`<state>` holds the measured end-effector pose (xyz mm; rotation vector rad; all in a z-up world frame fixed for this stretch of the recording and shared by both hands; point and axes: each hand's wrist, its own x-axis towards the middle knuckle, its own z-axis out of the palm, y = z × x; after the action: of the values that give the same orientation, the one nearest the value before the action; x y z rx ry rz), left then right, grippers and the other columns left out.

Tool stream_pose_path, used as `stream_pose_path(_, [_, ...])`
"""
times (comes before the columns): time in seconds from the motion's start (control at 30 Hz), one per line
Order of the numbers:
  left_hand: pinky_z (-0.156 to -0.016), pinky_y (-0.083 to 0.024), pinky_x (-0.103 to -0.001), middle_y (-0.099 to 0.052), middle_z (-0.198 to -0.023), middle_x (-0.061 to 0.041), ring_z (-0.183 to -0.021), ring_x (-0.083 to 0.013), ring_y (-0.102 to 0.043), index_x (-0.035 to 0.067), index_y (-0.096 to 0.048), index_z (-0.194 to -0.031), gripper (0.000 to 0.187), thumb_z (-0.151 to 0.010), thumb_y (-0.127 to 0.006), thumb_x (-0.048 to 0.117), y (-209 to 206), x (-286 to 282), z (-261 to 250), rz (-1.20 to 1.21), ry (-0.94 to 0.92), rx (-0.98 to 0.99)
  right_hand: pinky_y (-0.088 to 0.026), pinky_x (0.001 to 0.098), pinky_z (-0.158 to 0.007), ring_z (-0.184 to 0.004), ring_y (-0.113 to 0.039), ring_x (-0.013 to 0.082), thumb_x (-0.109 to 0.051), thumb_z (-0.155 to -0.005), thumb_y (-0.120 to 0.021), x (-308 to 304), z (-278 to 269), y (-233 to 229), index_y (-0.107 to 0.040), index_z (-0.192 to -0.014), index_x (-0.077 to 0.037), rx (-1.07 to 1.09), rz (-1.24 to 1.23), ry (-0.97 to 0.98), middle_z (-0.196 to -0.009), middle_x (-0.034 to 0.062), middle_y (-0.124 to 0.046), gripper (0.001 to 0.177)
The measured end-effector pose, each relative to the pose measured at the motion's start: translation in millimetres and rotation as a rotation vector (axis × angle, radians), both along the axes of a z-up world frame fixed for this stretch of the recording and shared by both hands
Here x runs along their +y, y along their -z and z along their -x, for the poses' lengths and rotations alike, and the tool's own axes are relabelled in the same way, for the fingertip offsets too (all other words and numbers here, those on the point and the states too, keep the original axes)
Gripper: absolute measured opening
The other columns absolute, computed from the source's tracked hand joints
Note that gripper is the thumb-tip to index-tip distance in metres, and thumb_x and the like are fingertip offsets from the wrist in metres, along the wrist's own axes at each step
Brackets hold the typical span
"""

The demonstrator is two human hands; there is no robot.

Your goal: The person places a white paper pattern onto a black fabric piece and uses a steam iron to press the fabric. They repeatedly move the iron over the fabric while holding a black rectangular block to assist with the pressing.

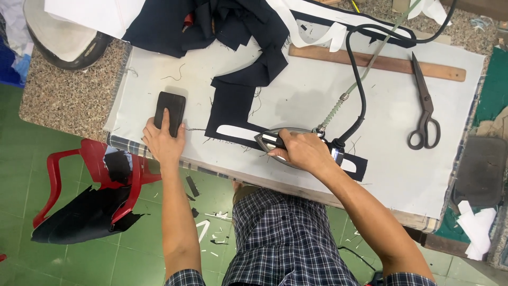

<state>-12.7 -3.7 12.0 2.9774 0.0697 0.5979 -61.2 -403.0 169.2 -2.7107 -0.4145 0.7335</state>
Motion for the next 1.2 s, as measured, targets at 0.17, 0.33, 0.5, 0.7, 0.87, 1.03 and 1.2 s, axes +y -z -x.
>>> stream_pose_path(0.17, [-0.084, -0.038, -0.045, -0.051, -0.125, -0.013, -0.108, -0.0326, -0.049, 0.027, -0.064, -0.143, 0.061, -0.088, -0.078, 0.048, 3, 1, 0, 0.007, -0.014, 0.01, -0.06, 0.0472, -0.077, -0.086, -0.076, 0.0381, -0.061, -0.095, -0.052, 1, 0, -5, -0.059, -0.12, -0.007, 0.002, -0.011, -0.005, -0.089, 0.0207, -0.074, 0.06])
stream_pose_path(0.33, [-0.085, -0.038, -0.045, -0.051, -0.125, -0.013, -0.109, -0.033, -0.049, 0.027, -0.064, -0.144, 0.061, -0.088, -0.078, 0.048, 4, 2, 0, 0.007, -0.015, 0.007, -0.06, 0.0472, -0.076, -0.086, -0.076, 0.038, -0.061, -0.095, -0.052, 0, 0, -5, -0.059, -0.121, -0.007, 0.007, -0.011, -0.012, -0.089, 0.0205, -0.074, 0.06])
stream_pose_path(0.5, [-0.085, -0.039, -0.045, -0.051, -0.125, -0.013, -0.109, -0.0325, -0.049, 0.026, -0.065, -0.142, 0.06, -0.088, -0.078, 0.048, 5, 2, 0, -0.002, -0.013, -0.014, -0.059, 0.0478, -0.077, -0.087, -0.076, 0.0393, -0.06, -0.095, -0.052, 1, -1, -6, -0.059, -0.122, -0.006, 0.021, -0.021, -0.006, -0.089, 0.0216, -0.074, 0.061])
stream_pose_path(0.7, [-0.083, -0.038, -0.045, -0.051, -0.125, -0.013, -0.108, -0.0326, -0.049, 0.026, -0.066, -0.142, 0.06, -0.087, -0.079, 0.048, 6, 2, 0, 0.001, -0.009, -0.027, -0.06, 0.0485, -0.077, -0.086, -0.076, 0.0392, -0.061, -0.094, -0.053, 0, -1, -5, -0.059, -0.121, -0.007, 0.018, -0.018, -0.008, -0.089, 0.0216, -0.074, 0.061])
stream_pose_path(0.87, [-0.085, -0.039, -0.044, -0.051, -0.125, -0.012, -0.108, -0.032, -0.05, 0.027, -0.066, -0.142, 0.059, -0.088, -0.077, 0.05, 5, 1, 0, -0.004, -0.021, 0.004, -0.059, 0.0492, -0.078, -0.088, -0.076, 0.0401, -0.06, -0.095, -0.052, 0, -1, -5, -0.059, -0.122, -0.007, 0.03, -0.01, -0.004, -0.09, 0.0218, -0.074, 0.06])
stream_pose_path(1.03, [-0.084, -0.039, -0.045, -0.051, -0.126, -0.013, -0.108, -0.0327, -0.05, 0.027, -0.064, -0.144, 0.061, -0.088, -0.077, 0.049, 6, 2, 0, 0.002, -0.018, 0.001, -0.059, 0.05, -0.079, -0.088, -0.075, 0.0408, -0.062, -0.094, -0.052, 0, -2, -4, -0.058, -0.122, -0.007, 0.04, -0.016, -0.002, -0.091, 0.0218, -0.074, 0.062])
stream_pose_path(1.2, [-0.084, -0.039, -0.044, -0.051, -0.125, -0.013, -0.108, -0.0323, -0.051, 0.027, -0.064, -0.143, 0.061, -0.088, -0.077, 0.049, 5, 2, 0, 0.006, -0.013, -0.004, -0.059, 0.051, -0.079, -0.089, -0.075, 0.0417, -0.062, -0.095, -0.052, -2, -1, 4, -0.057, -0.121, -0.007, 0.043, -0.026, -0.003, -0.091, 0.0222, -0.073, 0.061])
